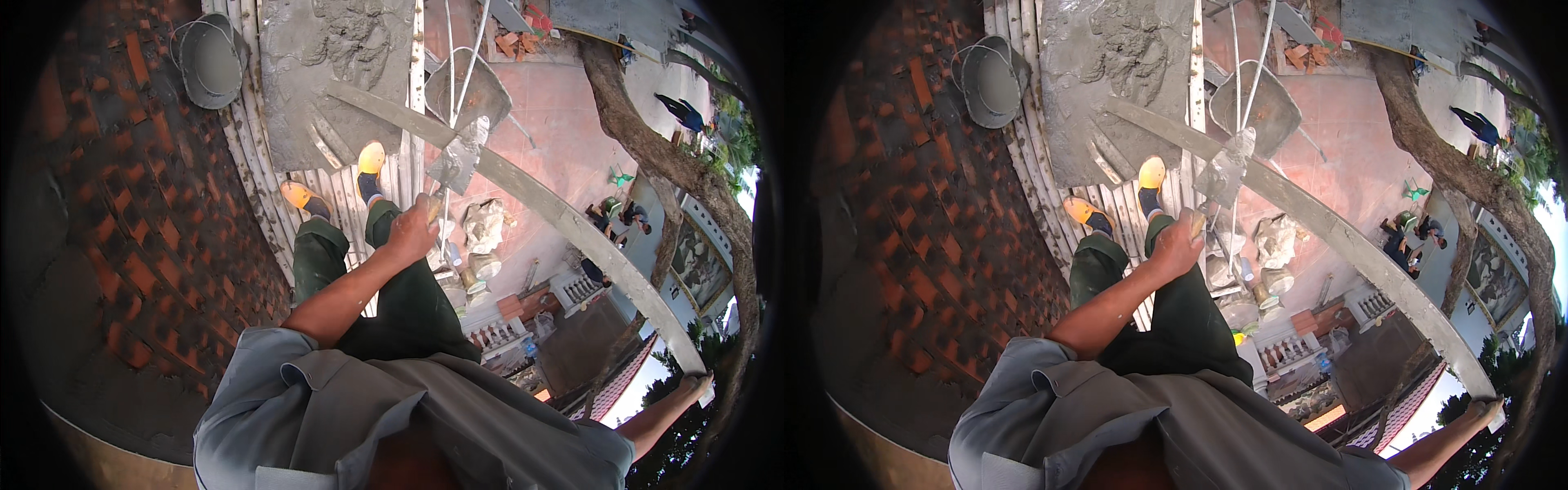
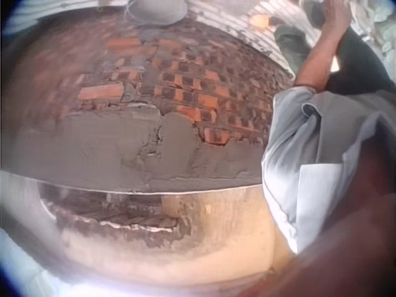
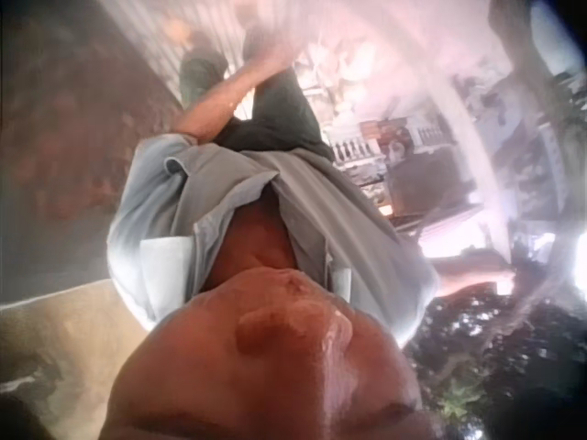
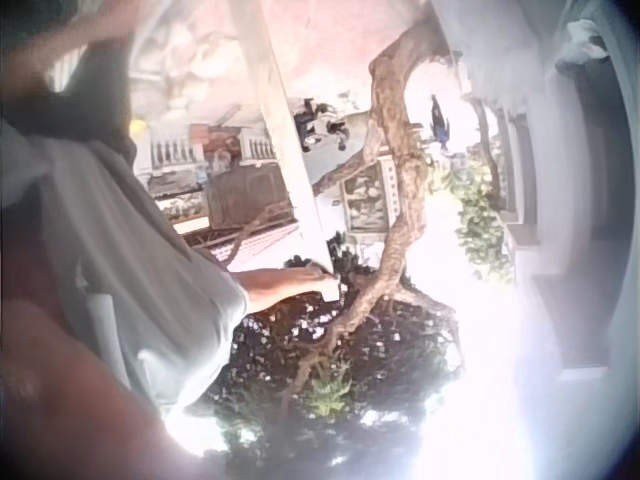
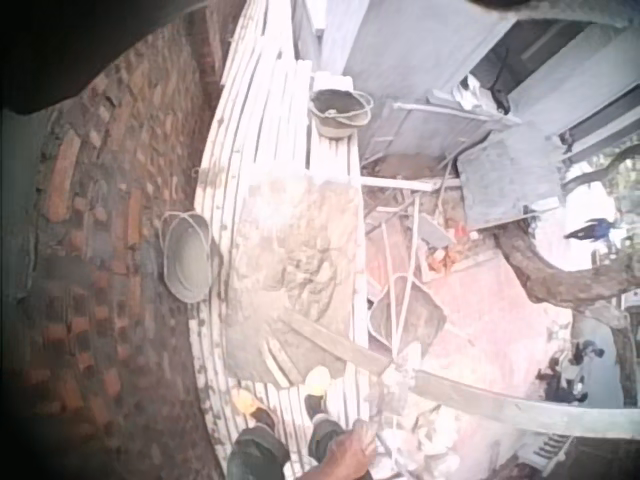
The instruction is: The person applies wet cement to a curved wall section using a trowel and a straightedge. They repeatedly scoop cement from a nearby pile, spread it along the wall, and smooth the surface with the straightedge to create an even finish.
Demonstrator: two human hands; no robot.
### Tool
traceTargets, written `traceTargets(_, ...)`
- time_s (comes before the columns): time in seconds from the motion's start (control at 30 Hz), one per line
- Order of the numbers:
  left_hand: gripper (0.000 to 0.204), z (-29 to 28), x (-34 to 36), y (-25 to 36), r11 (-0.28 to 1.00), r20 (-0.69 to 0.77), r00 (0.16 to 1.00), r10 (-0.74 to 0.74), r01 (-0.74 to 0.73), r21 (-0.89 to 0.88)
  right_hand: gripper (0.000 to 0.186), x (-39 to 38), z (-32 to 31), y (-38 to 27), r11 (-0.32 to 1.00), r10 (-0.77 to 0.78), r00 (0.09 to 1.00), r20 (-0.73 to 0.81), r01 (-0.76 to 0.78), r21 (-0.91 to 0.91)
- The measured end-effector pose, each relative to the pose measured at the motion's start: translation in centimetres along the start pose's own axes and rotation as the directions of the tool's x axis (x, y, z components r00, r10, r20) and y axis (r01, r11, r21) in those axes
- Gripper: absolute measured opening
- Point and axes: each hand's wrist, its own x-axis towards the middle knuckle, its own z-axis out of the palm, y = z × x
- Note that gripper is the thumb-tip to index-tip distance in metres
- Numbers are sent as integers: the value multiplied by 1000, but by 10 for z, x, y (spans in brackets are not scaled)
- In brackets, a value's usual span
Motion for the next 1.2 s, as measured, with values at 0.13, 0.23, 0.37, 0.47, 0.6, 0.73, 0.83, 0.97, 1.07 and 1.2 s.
traceTargets(0.13, 55, 36, -64, 133, 933, 336, 881, 333, -359, 19, 46, -36, 9, 8, 994, 34, 998, 52, -39, 106)
traceTargets(0.23, 52, 28, -73, 180, 896, 405, 801, 440, -423, -137, 52, -77, 2, 5, 976, -23, 981, 195, -20, 217)
traceTargets(0.37, 46, -47, -71, 153, 950, 139, 941, 308, -313, 18, 74, -130, -27, 2, 834, -201, 889, 412, -66, 548)
traceTargets(0.47, 43, -131, -70, 121, 955, 41, 999, 25, -36, 294, 85, -156, -46, 5, 748, -348, 769, 536, -117, 653)
traceTargets(0.6, 43, -188, -88, 129, 944, 43, 998, 40, -52, 325, 89, -166, -50, 6, 604, -403, 742, 535, -223, 765)
traceTargets(0.73, 37, -172, -104, 192, 932, 287, 902, 323, -357, 71, 105, -170, -39, -7, 575, -385, 796, 468, -190, 796)
traceTargets(0.83, 36, -131, -123, 253, 871, 449, 783, 431, -491, 20, 124, -194, -35, -20, 666, -389, 808, 443, -85, 741)
traceTargets(0.97, 34, -102, -124, 288, 780, 515, 678, 525, -625, 28, 115, -264, -28, -37, 749, -415, 814, 407, 52, 661)
traceTargets(1.07, 35, -104, -86, 243, 834, 482, 740, 470, -551, 32, 89, -305, -15, -45, 815, -422, 843, 333, 193, 546)
traceTargets(1.2, 43, -135, -12, 96, 919, 384, 911, 151, -273, 286, 81, -298, -2, -34, 840, -466, 814, 346, 285, 462)
